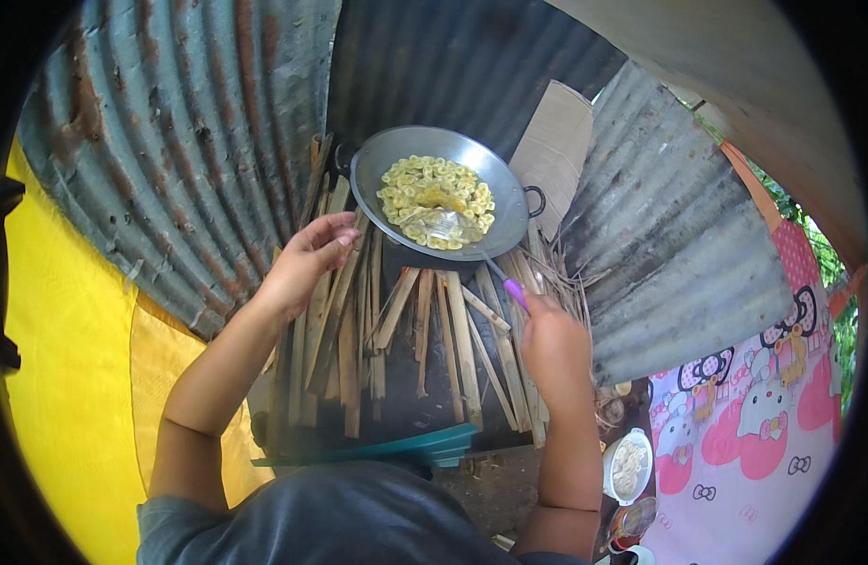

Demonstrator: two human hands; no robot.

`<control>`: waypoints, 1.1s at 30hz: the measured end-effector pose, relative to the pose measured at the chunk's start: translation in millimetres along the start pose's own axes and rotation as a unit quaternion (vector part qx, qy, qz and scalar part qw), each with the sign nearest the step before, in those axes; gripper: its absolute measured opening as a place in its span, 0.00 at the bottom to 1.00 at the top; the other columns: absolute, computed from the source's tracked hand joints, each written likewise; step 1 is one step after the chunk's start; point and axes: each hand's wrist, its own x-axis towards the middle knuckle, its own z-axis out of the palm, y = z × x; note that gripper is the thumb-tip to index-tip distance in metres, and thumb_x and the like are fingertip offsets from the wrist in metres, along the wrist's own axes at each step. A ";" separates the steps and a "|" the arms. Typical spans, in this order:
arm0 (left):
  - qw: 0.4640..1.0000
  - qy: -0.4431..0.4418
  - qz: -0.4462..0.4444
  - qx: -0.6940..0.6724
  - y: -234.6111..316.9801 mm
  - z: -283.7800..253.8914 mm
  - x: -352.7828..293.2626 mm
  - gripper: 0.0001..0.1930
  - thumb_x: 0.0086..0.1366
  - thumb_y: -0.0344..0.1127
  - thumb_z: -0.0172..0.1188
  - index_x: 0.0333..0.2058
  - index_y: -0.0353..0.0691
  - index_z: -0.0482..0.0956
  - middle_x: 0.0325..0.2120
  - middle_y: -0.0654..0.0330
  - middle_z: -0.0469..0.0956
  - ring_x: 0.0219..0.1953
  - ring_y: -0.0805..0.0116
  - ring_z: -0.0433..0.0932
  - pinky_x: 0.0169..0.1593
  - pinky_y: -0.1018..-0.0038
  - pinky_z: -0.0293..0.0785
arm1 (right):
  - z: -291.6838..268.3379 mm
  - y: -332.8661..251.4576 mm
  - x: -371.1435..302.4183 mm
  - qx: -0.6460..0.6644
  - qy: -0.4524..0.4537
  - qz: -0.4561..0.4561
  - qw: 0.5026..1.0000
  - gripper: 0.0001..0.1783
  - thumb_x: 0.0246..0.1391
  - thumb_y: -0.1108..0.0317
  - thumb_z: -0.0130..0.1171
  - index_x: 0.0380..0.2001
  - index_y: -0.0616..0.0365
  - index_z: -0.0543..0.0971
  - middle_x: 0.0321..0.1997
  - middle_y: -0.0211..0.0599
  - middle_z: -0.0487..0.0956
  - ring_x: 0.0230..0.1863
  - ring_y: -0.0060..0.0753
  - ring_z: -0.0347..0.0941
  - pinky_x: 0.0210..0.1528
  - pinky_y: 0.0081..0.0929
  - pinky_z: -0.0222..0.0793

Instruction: The person stirs sliced vegetables in a wok over a wood fire using a purple-handled skimmer. They occasionally adjust the burning wood sticks beneath the wok to maintain the flame.

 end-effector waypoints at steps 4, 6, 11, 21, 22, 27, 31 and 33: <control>0.999 -0.039 -0.029 0.008 -14.5 16.6 -3.7 0.19 0.66 0.28 0.50 0.56 0.36 0.66 0.45 0.61 0.71 0.48 0.75 0.69 0.52 0.79 0.65 | 19.5 11.0 12.8 0.045 0.064 -0.023 0.997 0.18 0.49 0.74 0.53 0.45 0.59 0.77 0.41 0.48 0.77 0.42 0.52 0.73 0.45 0.39 0.69; 0.998 -0.052 -0.028 0.001 -17.0 20.4 -6.4 0.19 0.66 0.28 0.50 0.56 0.36 0.66 0.45 0.61 0.71 0.48 0.75 0.69 0.52 0.79 0.65 | 32.5 24.4 33.0 0.089 0.080 -0.046 0.992 0.17 0.50 0.74 0.53 0.45 0.60 0.77 0.42 0.49 0.77 0.43 0.52 0.74 0.46 0.39 0.69; 0.999 -0.021 -0.035 0.009 -12.9 17.2 -10.2 0.19 0.66 0.28 0.50 0.55 0.37 0.66 0.45 0.61 0.71 0.48 0.74 0.69 0.52 0.79 0.64 | 53.3 42.6 72.3 0.097 0.146 0.058 0.983 0.17 0.51 0.72 0.52 0.45 0.63 0.76 0.42 0.55 0.77 0.43 0.54 0.74 0.47 0.39 0.69; 1.000 0.011 -0.024 0.004 -21.8 -12.2 -12.8 0.18 0.65 0.33 0.54 0.54 0.40 0.68 0.44 0.66 0.74 0.46 0.78 0.69 0.47 0.79 0.64 | 91.8 35.2 105.8 0.201 0.108 0.057 0.972 0.18 0.54 0.67 0.54 0.46 0.65 0.75 0.42 0.59 0.77 0.44 0.57 0.74 0.47 0.42 0.69; 1.000 0.013 -0.025 0.003 -23.5 -13.7 -12.0 0.18 0.65 0.33 0.54 0.54 0.40 0.68 0.44 0.66 0.73 0.45 0.79 0.69 0.47 0.79 0.65 | 91.7 34.5 113.5 0.186 0.122 0.018 0.975 0.18 0.53 0.68 0.53 0.46 0.64 0.75 0.41 0.58 0.77 0.43 0.57 0.74 0.46 0.43 0.69; 0.999 -0.011 -0.026 -0.037 -32.2 -7.4 -10.4 0.19 0.64 0.27 0.51 0.54 0.36 0.66 0.43 0.62 0.71 0.46 0.76 0.68 0.48 0.80 0.64 | 92.2 14.6 119.1 0.106 0.105 0.065 0.987 0.17 0.52 0.70 0.53 0.47 0.61 0.75 0.41 0.56 0.77 0.43 0.56 0.73 0.47 0.43 0.69; 0.999 -0.001 -0.035 -0.027 -33.3 -14.0 -11.2 0.19 0.64 0.27 0.50 0.55 0.37 0.66 0.44 0.62 0.70 0.46 0.75 0.68 0.49 0.79 0.64 | 86.6 5.7 95.9 0.124 0.081 -0.007 0.989 0.18 0.51 0.72 0.54 0.47 0.63 0.75 0.43 0.56 0.76 0.46 0.55 0.72 0.49 0.40 0.67; 0.999 0.020 -0.046 -0.006 -34.0 -19.4 -10.0 0.19 0.64 0.28 0.50 0.55 0.37 0.66 0.44 0.62 0.71 0.46 0.75 0.68 0.49 0.79 0.64 | 81.1 9.1 89.5 0.137 0.055 -0.025 0.989 0.18 0.51 0.72 0.54 0.46 0.64 0.75 0.44 0.55 0.76 0.46 0.55 0.72 0.50 0.39 0.67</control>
